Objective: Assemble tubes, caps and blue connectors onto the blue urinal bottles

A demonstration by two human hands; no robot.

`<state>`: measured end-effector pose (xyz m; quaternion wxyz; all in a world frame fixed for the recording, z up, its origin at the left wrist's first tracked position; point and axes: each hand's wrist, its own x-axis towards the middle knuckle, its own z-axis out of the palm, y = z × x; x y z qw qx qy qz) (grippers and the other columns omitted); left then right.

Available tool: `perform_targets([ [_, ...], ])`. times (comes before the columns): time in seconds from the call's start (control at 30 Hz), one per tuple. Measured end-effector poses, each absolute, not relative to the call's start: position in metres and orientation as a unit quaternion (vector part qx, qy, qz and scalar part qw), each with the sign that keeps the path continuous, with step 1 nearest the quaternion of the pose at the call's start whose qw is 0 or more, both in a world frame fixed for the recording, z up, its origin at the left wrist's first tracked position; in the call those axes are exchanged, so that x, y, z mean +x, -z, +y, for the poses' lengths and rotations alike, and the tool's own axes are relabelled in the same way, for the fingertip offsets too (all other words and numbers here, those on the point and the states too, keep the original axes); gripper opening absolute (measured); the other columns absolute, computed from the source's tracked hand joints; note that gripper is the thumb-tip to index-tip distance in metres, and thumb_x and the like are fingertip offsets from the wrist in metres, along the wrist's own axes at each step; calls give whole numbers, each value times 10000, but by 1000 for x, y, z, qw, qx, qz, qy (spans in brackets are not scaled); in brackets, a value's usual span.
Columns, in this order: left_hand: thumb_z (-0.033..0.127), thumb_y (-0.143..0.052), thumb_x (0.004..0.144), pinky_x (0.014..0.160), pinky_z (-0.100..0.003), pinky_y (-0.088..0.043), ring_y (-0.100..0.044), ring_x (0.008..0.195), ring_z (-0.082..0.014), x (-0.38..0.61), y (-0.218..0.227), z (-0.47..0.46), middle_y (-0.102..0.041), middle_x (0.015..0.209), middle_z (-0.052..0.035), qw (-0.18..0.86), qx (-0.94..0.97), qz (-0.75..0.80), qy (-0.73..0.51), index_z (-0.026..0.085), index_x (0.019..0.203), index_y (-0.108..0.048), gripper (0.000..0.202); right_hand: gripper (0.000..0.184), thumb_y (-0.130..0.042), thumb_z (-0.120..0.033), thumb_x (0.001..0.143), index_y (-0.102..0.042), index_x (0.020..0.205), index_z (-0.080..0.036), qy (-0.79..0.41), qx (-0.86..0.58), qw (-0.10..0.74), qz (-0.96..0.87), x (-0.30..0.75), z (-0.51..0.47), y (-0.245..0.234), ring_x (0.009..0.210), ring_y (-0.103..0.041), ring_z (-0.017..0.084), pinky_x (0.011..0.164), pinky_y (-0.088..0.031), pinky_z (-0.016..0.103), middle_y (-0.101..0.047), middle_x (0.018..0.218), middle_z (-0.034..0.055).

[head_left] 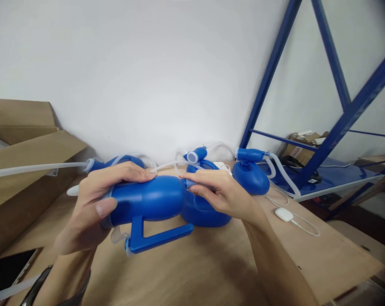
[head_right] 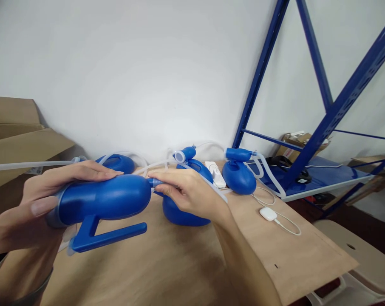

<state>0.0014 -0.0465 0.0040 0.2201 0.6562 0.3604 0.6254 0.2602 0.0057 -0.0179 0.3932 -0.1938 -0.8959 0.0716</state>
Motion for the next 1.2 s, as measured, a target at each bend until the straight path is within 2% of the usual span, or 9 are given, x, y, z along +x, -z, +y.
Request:
perform_targets([
  [0.27, 447, -672, 651, 822, -490, -574, -741, 869, -368, -4, -2, -43, -811, 848, -114, 272, 659, 352, -606, 296, 706, -833, 228, 316, -519, -244, 1076, -684, 1333, -167, -36, -175, 358, -916, 253, 8, 22, 957, -735, 204, 887, -590, 333, -787, 989, 70],
  [0.5, 511, -661, 709, 864, -492, -573, -719, 965, -390, -15, 7, -33, -805, 926, -150, 340, 660, 302, -598, 223, 812, -842, 355, 352, -445, -247, 1098, -617, 1390, -154, 15, -188, 319, -929, 248, 4, 26, 813, -692, 188, 668, -537, 288, -745, 979, 86],
  [0.63, 563, -650, 756, 822, -422, -569, -734, 911, -348, -22, 10, -26, -815, 939, -132, 336, 681, 298, -578, 194, 831, -844, 424, 417, -392, -277, 1119, -531, 1493, -154, 37, -203, 282, -937, 244, 8, 31, 837, -699, 191, 678, -546, 288, -745, 1018, 90],
  [0.77, 512, -631, 787, 757, -367, -551, -743, 814, -301, -26, 5, -24, -820, 852, -105, 313, 646, 346, -604, 192, 737, -836, 383, 490, -461, -355, 1106, -450, 1570, -200, 63, -194, 353, -913, 241, 6, 26, 1035, -705, 224, 875, -583, 362, -740, 1182, 108],
  [0.9, 445, -657, 747, 632, -317, -498, -687, 676, -232, -35, -2, -26, -777, 687, -61, 210, 608, 399, -653, 203, 599, -798, 317, 457, -683, -387, 995, -628, 1413, -211, 142, -200, 464, -851, 251, -17, 8, 1109, -664, 286, 960, -549, 463, -711, 1217, 132],
  [0.97, 422, -670, 719, 589, -305, -487, -666, 659, -216, -40, -4, -26, -761, 663, -43, 186, 567, 413, -688, 205, 587, -787, 280, 287, -670, -277, 1004, -699, 1288, -243, 78, -184, 495, -845, 263, -33, -1, 1013, -684, 236, 905, -563, 398, -738, 1085, 82],
  [1.03, 397, -672, 696, 561, -309, -504, -660, 649, -218, -45, -4, -25, -752, 654, -33, 195, 509, 422, -724, 201, 596, -779, 245, 217, -629, -272, 1030, -720, 1227, -271, -34, -159, 444, -881, 273, -46, -6, 929, -702, 203, 852, -574, 348, -761, 979, 40],
  [1.13, 383, -672, 695, 469, -319, -516, -639, 567, -213, -46, -4, -24, -718, 620, -25, 248, 426, 430, -756, 195, 600, -751, 226, 357, -623, -432, 1027, -668, 1350, -287, -136, -248, 321, -904, 275, -45, 0, 993, -721, 234, 868, -578, 367, -783, 1083, 51],
  [1.2, 385, -683, 699, 401, -305, -493, -609, 500, -194, -43, -5, -24, -686, 591, -18, 286, 394, 440, -754, 193, 598, -731, 222, 488, -562, -531, 1035, -590, 1449, -274, -179, -351, 299, -869, 268, -31, 10, 1111, -703, 273, 923, -564, 412, -757, 1208, 77],
])
